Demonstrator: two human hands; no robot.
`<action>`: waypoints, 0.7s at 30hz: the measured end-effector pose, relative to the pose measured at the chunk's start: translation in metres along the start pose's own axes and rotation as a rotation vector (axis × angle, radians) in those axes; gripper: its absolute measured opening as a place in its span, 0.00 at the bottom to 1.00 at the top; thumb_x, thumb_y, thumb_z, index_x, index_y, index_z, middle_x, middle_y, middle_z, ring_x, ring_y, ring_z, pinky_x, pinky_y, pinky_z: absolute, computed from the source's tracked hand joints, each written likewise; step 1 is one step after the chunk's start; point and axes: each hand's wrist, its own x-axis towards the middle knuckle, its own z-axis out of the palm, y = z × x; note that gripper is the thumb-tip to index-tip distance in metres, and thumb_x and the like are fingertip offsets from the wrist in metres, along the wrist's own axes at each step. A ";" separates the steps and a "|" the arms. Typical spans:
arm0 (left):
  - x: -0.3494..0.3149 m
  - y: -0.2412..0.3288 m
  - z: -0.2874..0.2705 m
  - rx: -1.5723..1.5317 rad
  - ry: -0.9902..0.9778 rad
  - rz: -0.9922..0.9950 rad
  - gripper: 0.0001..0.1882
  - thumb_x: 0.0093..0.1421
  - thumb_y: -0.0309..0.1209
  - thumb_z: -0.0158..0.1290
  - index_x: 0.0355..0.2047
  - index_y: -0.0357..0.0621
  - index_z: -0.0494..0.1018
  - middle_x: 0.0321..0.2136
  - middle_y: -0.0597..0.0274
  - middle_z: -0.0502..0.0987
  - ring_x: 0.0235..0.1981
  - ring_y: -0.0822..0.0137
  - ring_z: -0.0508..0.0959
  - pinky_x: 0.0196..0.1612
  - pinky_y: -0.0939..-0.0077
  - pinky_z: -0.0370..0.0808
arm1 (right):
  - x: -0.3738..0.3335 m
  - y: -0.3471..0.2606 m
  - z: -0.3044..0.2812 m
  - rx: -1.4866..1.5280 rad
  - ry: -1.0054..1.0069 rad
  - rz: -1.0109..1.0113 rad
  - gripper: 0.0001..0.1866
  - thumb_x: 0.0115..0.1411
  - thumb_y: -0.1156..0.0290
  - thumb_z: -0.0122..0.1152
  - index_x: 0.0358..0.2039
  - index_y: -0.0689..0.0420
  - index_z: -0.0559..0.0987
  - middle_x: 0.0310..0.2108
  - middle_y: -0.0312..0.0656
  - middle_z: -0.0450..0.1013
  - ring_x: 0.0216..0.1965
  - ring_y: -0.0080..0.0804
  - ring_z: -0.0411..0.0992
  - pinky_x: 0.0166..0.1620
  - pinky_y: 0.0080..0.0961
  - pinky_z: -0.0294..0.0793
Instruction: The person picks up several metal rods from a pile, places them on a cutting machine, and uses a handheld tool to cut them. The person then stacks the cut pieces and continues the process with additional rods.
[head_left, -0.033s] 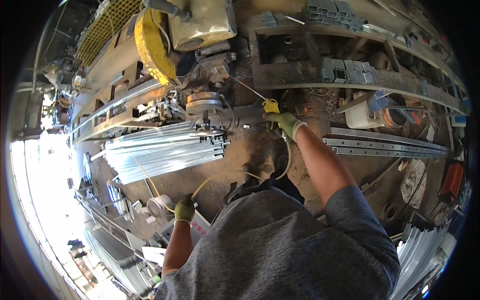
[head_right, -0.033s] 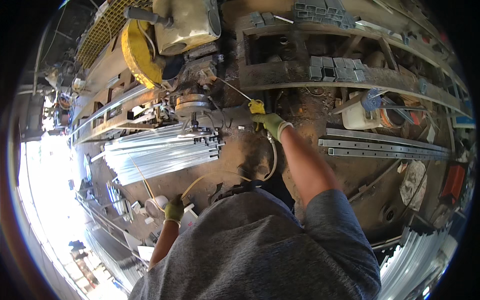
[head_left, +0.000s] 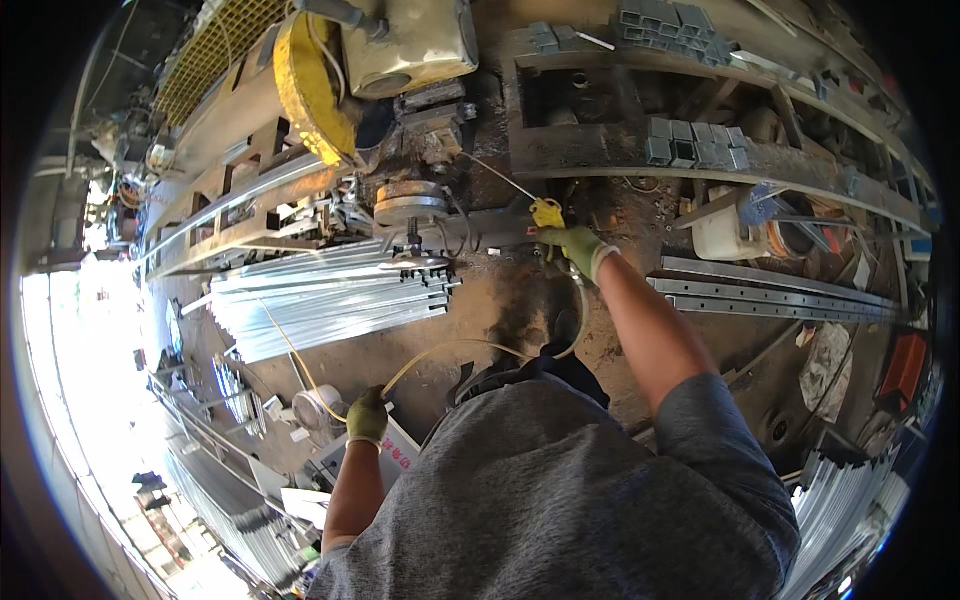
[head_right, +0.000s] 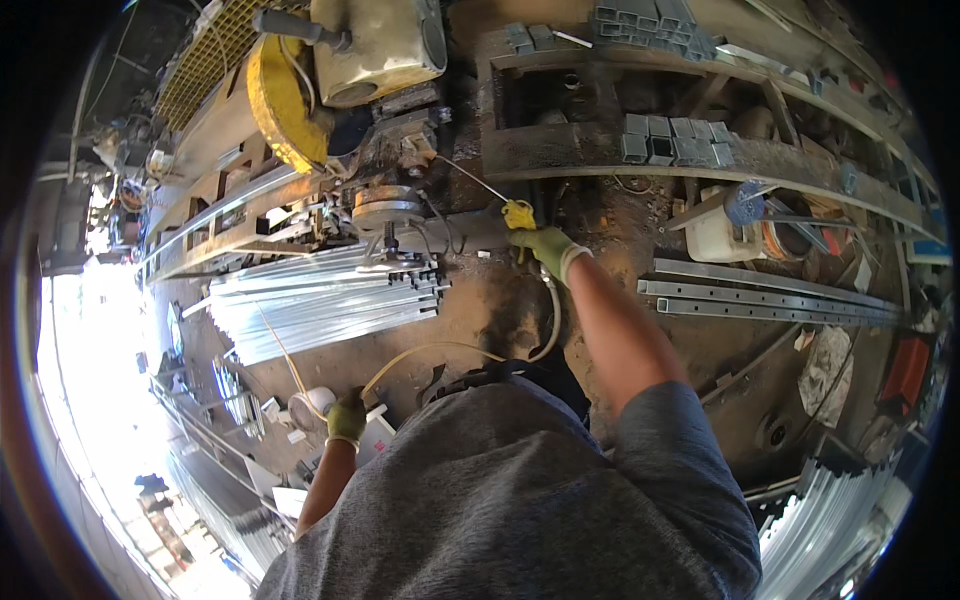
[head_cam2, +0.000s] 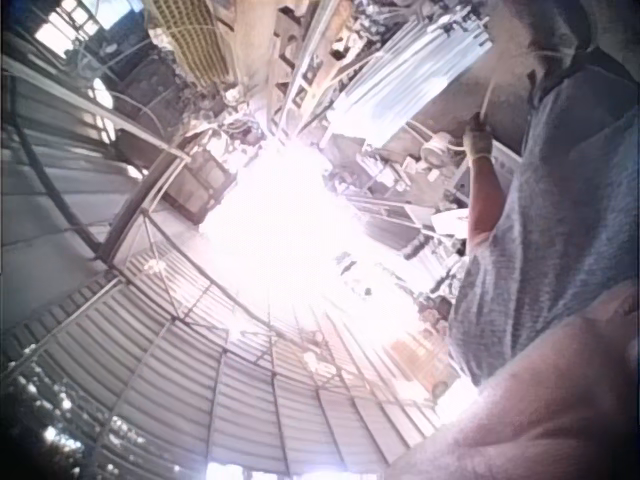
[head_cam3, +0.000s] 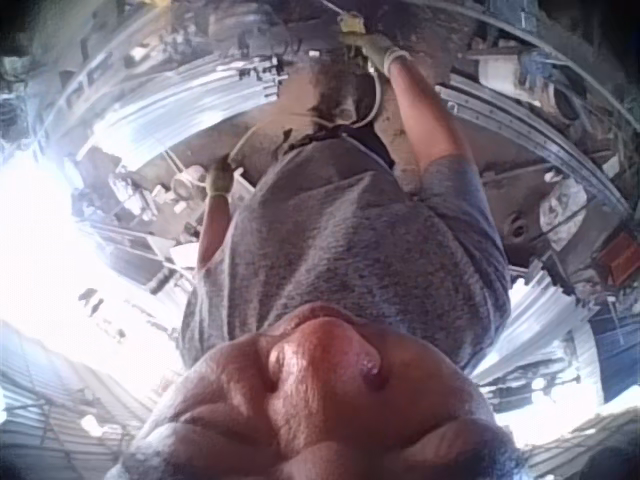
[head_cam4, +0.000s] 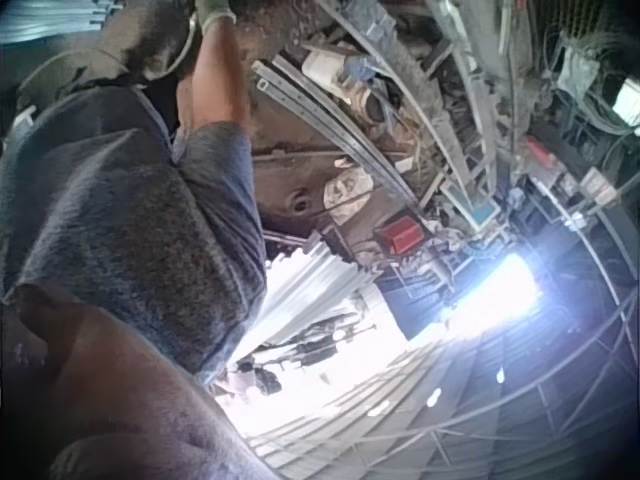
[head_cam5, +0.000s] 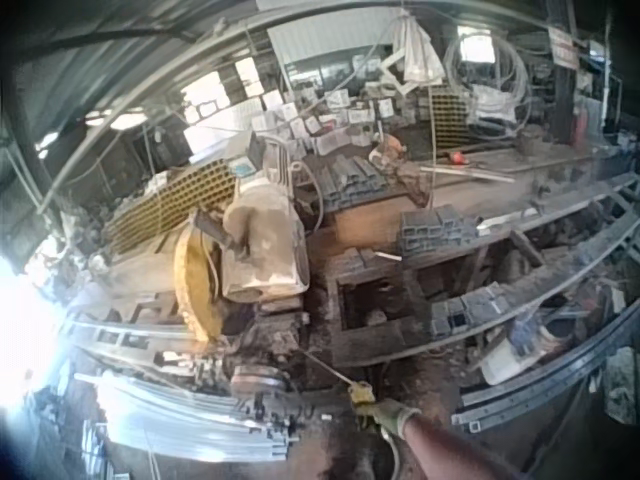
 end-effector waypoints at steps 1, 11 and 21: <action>-0.003 -0.004 0.002 0.049 0.022 0.028 0.20 0.77 0.30 0.52 0.63 0.58 0.87 0.59 0.50 0.90 0.58 0.42 0.89 0.60 0.45 0.86 | -0.009 0.000 -0.007 -0.072 -0.008 -0.037 0.17 0.78 0.58 0.73 0.36 0.57 0.90 0.28 0.39 0.86 0.20 0.26 0.77 0.23 0.28 0.69; -0.015 -0.016 0.055 0.069 -0.039 0.053 0.20 0.74 0.31 0.55 0.61 0.57 0.89 0.56 0.50 0.91 0.59 0.41 0.88 0.64 0.46 0.84 | -0.129 0.048 0.019 -0.492 0.285 -0.228 0.20 0.76 0.53 0.76 0.46 0.61 0.91 0.32 0.44 0.87 0.28 0.37 0.82 0.35 0.37 0.79; -0.008 -0.086 0.071 -0.087 0.055 0.098 0.20 0.79 0.38 0.50 0.62 0.59 0.88 0.55 0.47 0.91 0.56 0.37 0.89 0.60 0.40 0.85 | -0.102 0.058 0.129 -0.903 0.677 -0.313 0.27 0.73 0.44 0.74 0.37 0.61 0.92 0.27 0.51 0.87 0.32 0.46 0.88 0.38 0.46 0.82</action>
